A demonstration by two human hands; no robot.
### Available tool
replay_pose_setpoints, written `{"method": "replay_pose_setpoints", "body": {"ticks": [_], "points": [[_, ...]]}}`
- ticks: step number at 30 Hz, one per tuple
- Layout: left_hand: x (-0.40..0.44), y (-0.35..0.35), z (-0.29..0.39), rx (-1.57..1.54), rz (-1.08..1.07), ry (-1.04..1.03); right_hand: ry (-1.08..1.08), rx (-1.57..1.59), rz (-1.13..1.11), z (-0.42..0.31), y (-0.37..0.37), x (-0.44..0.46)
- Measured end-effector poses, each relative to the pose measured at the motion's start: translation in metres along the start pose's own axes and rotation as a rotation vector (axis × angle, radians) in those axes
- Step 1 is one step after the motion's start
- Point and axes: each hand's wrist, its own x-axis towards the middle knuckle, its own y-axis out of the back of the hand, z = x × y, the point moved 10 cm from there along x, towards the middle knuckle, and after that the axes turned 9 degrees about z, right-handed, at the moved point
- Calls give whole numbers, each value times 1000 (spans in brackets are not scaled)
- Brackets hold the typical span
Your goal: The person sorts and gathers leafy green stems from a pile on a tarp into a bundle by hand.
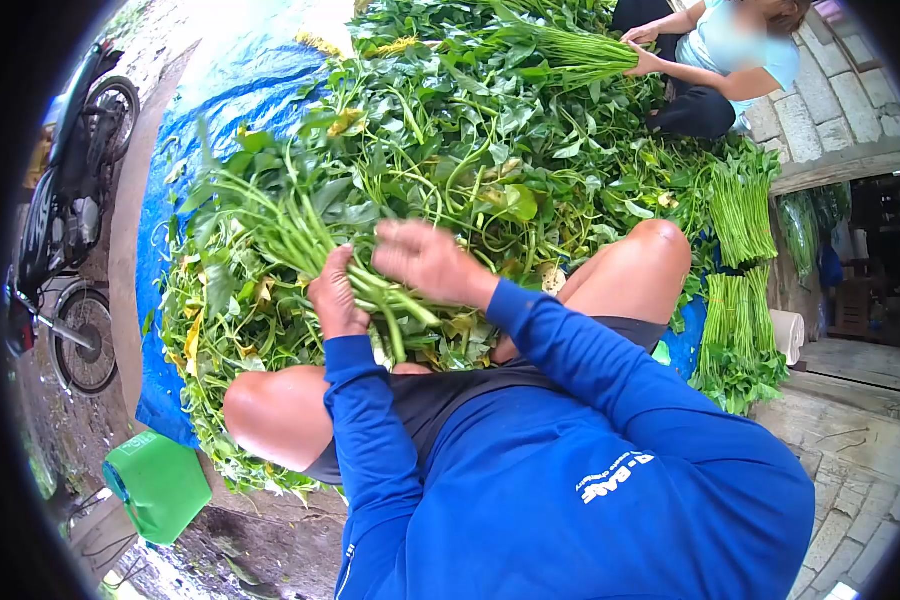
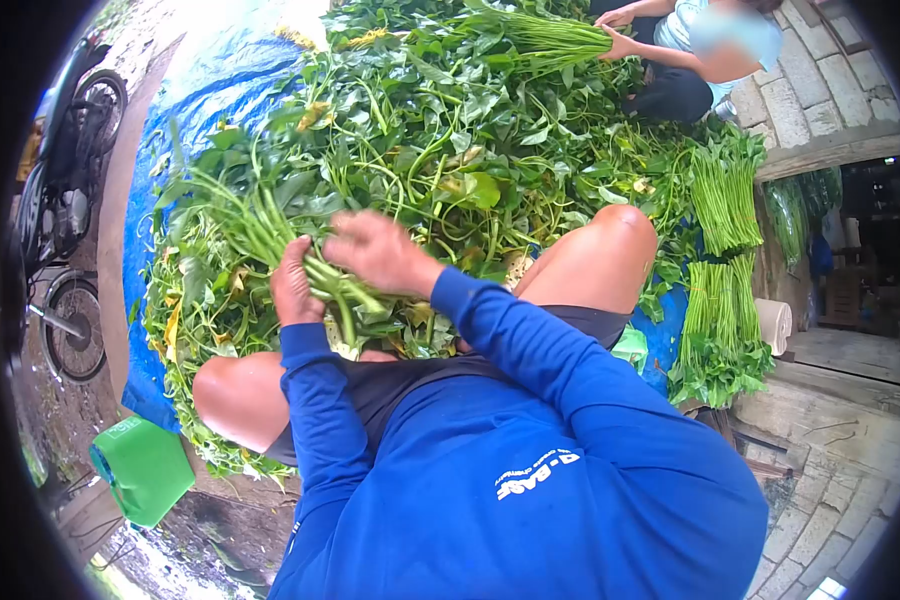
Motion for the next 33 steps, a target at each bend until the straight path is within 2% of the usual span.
{"method": "replay_pose_setpoints", "body": {"ticks": [1,3,5,11,12,16,17,19,21,24,27,30,32,33], "points": [[0,4,13,57,1,-20,-125,-27,141,11,29,28],[-3,3,27,70,-8,-76,-319,-251,361,96,72,75],[-11,-5,21,65,-41,-11,-661,-528,309,174,88,92],[-18,-15,6,163,-55,-20,-611,-470,352,173,90,93],[-16,-15,5,181,-56,-15,-519,-438,464,161,95,88],[-17,-22,4,175,-88,3,-493,-182,499,120,114,64],[-16,-23,3,158,-98,7,-506,-127,513,122,120,62],[-17,-23,9,217,-93,-2,-765,224,407,87,135,50],[-23,-27,13,185,-105,-12,-661,353,325,55,156,64],[-24,-27,13,196,-135,15,-462,397,394,-14,203,76],[-26,-32,14,168,-140,-27,-416,598,300,-42,221,86],[-32,-36,13,156,-177,-44,-371,440,278,-55,225,79],[-33,-38,10,187,-205,-29,-368,290,300,-39,225,74],[-35,-39,7,204,-221,-21,-377,95,343,-20,232,73]]}}
